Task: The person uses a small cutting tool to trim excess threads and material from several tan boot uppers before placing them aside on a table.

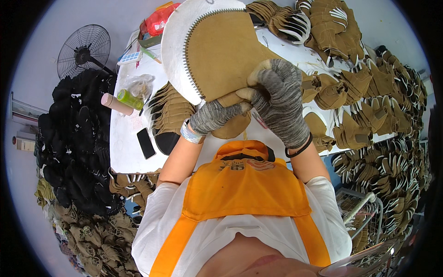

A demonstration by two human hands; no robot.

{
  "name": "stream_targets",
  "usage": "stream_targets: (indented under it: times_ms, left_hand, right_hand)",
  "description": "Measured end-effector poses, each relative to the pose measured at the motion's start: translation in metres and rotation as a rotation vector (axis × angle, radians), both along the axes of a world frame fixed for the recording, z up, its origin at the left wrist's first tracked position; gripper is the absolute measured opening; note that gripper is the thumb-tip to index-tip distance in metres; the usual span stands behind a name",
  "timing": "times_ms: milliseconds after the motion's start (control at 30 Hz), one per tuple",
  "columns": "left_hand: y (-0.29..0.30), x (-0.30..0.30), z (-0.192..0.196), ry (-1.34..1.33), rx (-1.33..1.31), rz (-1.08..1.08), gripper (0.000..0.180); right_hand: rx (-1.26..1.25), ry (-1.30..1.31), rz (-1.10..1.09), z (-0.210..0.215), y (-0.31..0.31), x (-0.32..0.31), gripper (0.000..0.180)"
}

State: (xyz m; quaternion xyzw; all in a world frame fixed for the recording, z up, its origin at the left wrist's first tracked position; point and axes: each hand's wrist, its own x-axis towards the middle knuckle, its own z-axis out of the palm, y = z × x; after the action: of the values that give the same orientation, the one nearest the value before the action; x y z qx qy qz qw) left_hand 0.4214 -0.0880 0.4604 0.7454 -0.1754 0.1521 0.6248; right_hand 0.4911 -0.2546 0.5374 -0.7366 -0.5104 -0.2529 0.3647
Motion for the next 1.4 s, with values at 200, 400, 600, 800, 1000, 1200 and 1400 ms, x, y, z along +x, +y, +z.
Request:
stream_targets:
  times_ms: [200,400,600,800,1000,1200,1400]
  left_hand:
    - [-0.001,0.001,-0.002,0.049,-0.003,0.048,0.028]
    - [0.007,0.003,-0.008,0.11,-0.078,-0.026,0.04]
    - [0.042,0.0,-0.021,0.248,-0.46,-0.05,0.064]
    - [0.025,0.008,-0.011,0.11,-0.65,0.065,0.075]
    - [0.037,0.026,-0.051,-0.278,1.18,0.864,0.062]
    - [0.023,0.025,-0.032,-0.066,0.64,0.62,0.051]
    - [0.012,0.02,-0.016,0.02,0.559,0.555,0.045]
  right_hand:
    - [-0.01,-0.065,0.014,-0.002,0.001,0.002,0.024]
    - [-0.039,-0.025,0.033,0.008,-0.001,-0.001,0.024]
    - [0.464,0.633,-0.037,-0.001,-0.05,0.015,0.028]
    - [0.409,1.193,0.223,-0.057,-0.031,0.033,0.045]
    - [0.355,1.308,0.424,-0.038,0.001,0.001,0.054]
    - [0.504,1.473,0.382,-0.026,0.004,-0.009,0.055]
    - [0.518,1.459,0.409,-0.03,0.003,-0.006,0.057]
